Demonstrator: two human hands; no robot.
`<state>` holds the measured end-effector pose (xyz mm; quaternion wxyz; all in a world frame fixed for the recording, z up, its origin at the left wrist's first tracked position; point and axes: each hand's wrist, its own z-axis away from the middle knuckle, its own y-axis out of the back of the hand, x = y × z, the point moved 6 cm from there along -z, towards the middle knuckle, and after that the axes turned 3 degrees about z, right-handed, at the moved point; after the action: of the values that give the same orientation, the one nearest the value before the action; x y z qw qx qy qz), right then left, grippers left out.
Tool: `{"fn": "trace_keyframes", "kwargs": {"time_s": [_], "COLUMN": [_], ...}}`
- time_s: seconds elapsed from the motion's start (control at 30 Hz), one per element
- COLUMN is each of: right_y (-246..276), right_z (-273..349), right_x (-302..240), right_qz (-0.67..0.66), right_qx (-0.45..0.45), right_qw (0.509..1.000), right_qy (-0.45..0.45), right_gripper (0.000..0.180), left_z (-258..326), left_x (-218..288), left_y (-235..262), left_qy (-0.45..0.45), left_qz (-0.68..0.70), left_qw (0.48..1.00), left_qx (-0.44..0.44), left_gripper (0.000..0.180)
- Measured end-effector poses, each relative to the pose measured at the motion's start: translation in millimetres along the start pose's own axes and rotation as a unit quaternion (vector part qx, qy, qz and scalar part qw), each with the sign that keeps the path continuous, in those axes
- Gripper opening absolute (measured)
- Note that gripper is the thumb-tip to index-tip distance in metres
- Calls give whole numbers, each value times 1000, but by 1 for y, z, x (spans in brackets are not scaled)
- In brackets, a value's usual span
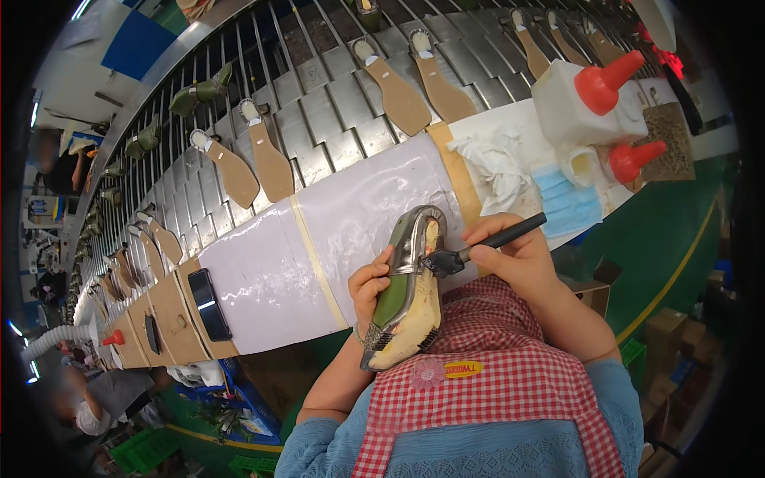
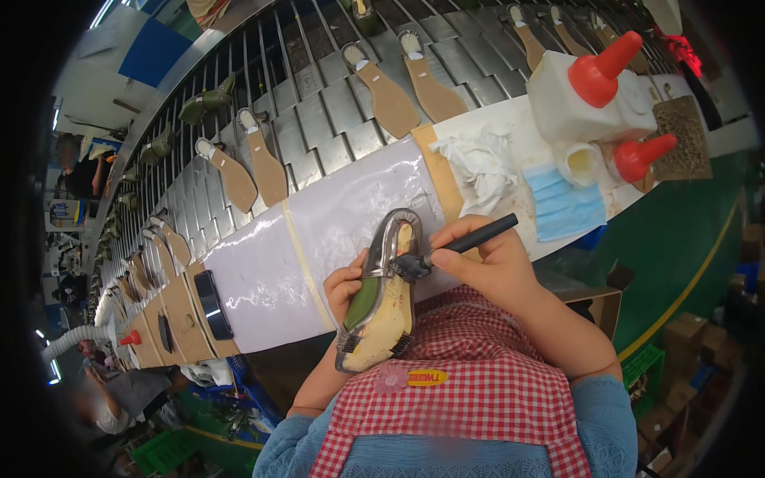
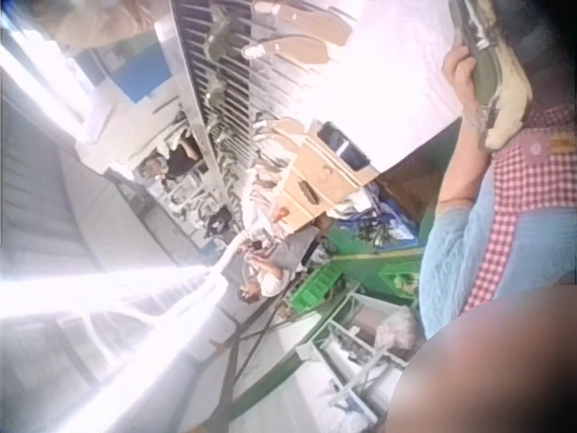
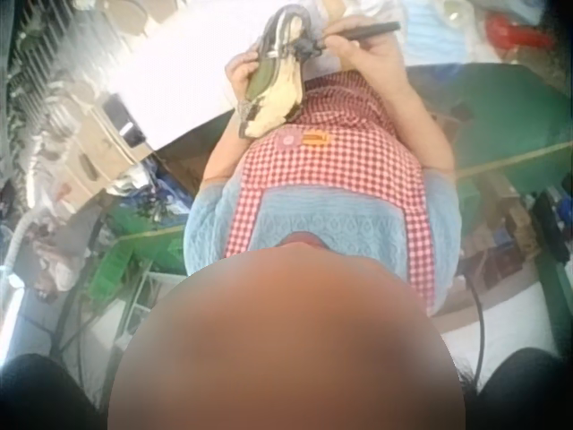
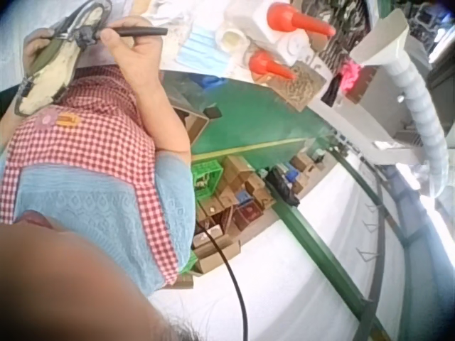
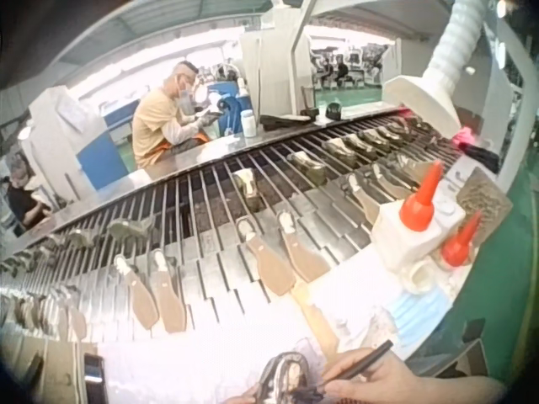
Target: Applying a yellow substance or paint to the soles of green high-heeled shoes using a brush.
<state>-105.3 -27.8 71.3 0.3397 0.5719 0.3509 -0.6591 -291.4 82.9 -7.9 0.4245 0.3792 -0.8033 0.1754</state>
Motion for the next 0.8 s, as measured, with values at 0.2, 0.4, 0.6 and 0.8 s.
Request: {"fn": "trace_keyframes", "kwargs": {"time_s": [0.2, 0.4, 0.6, 0.8], "right_y": [-8, -12, -10, -12], "right_z": [-4, -8, -14, -11], "right_x": [9, 12, 11, -9], "right_qz": [3, 23, 43, 167], "right_qx": [-39, -35, 31, 70], "right_qw": [998, 999, 998, 967], "right_qy": [-56, -34, 14, 180], "right_gripper": [18, 15, 14, 14], "left_z": [0, -1, -3, -1], "left_x": [2, 4, 8, 8], "left_y": [3, 4, 3, 5], "left_qy": [-2, -5, 4, 10], "left_qz": [-7, -17, -10, 8], "left_qw": [1000, 1000, 1000, 1000], "left_qx": [-3, -1, 7, 15], "left_gripper": [59, 61, 63, 62]}}
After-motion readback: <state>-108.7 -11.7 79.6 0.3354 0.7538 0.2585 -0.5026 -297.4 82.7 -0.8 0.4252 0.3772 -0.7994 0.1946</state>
